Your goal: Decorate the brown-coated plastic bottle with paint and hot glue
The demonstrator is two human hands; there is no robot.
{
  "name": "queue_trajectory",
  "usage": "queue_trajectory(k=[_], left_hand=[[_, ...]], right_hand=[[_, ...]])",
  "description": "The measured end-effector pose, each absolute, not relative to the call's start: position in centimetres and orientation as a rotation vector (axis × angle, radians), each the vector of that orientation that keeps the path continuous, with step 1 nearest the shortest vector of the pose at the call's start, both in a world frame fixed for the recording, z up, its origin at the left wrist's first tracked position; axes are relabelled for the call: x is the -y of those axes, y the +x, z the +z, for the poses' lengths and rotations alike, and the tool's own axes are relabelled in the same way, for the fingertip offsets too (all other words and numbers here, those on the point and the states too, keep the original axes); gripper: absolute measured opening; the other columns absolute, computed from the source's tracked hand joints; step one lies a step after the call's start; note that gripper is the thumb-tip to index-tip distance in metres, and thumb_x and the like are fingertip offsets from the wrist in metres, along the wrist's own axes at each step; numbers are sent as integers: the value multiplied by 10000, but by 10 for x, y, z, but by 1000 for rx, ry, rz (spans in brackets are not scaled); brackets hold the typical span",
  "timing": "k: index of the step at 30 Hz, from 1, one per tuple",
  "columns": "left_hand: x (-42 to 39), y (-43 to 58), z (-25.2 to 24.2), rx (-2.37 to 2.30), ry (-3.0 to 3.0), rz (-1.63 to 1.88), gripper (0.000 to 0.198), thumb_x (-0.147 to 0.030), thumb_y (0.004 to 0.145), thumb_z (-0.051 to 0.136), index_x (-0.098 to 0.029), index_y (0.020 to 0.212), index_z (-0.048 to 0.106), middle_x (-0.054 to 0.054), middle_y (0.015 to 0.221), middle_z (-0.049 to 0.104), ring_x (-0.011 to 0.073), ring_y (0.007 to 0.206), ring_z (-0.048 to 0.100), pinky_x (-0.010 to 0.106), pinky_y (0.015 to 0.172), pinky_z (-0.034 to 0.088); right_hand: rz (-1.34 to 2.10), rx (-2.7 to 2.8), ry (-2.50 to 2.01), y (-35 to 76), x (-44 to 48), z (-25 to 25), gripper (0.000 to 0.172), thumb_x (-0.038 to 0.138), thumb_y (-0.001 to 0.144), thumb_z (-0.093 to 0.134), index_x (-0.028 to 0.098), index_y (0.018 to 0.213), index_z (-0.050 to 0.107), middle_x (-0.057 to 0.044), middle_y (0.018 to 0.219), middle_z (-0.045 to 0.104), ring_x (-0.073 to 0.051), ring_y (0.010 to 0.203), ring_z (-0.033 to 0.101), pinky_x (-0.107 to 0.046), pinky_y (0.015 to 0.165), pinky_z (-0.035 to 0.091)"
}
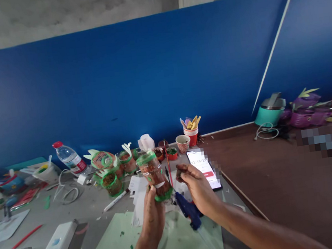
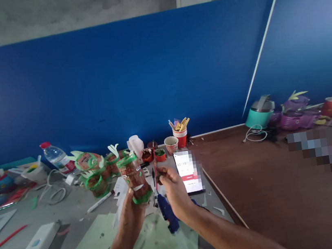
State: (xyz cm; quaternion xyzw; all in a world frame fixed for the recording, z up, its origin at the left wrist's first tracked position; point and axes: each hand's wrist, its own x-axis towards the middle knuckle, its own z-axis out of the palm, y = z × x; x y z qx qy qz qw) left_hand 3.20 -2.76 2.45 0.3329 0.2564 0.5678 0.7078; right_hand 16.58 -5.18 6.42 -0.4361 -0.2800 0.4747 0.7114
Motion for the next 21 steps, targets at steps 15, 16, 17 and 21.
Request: queue_trajectory(k=[15,16,17,21], left_hand=[[25,30,22,-584,762,1262,350,-431,774,675,-227,1057,685,55,1109,719,250,1097,620,380,951,457],[25,30,22,-588,761,1261,345,-431,775,672,-229,1054,686,54,1107,720,250,1094,621,381,944,461],[26,30,22,-591,760,1262,340,-431,776,670,-229,1049,687,53,1103,721,251,1088,624,382,936,465],[27,30,24,-600,757,1256,342,-436,787,660,-229,1059,684,50,1087,727,247,1060,636,374,921,466]], right_hand=[[1067,680,-886,172,56,79,196,293,649,685,214,827,678,14,693,574,-155,655,494,-300,666,377],[1068,685,-885,172,56,80,199,298,650,687,215,831,676,14,698,573,-154,654,492,-299,664,374],[1066,690,-886,172,57,80,198,306,656,687,216,832,673,17,687,566,-151,644,485,-296,654,367],[1056,712,-932,173,57,81,186,367,715,659,218,826,650,50,550,476,-140,556,421,-283,577,310]])
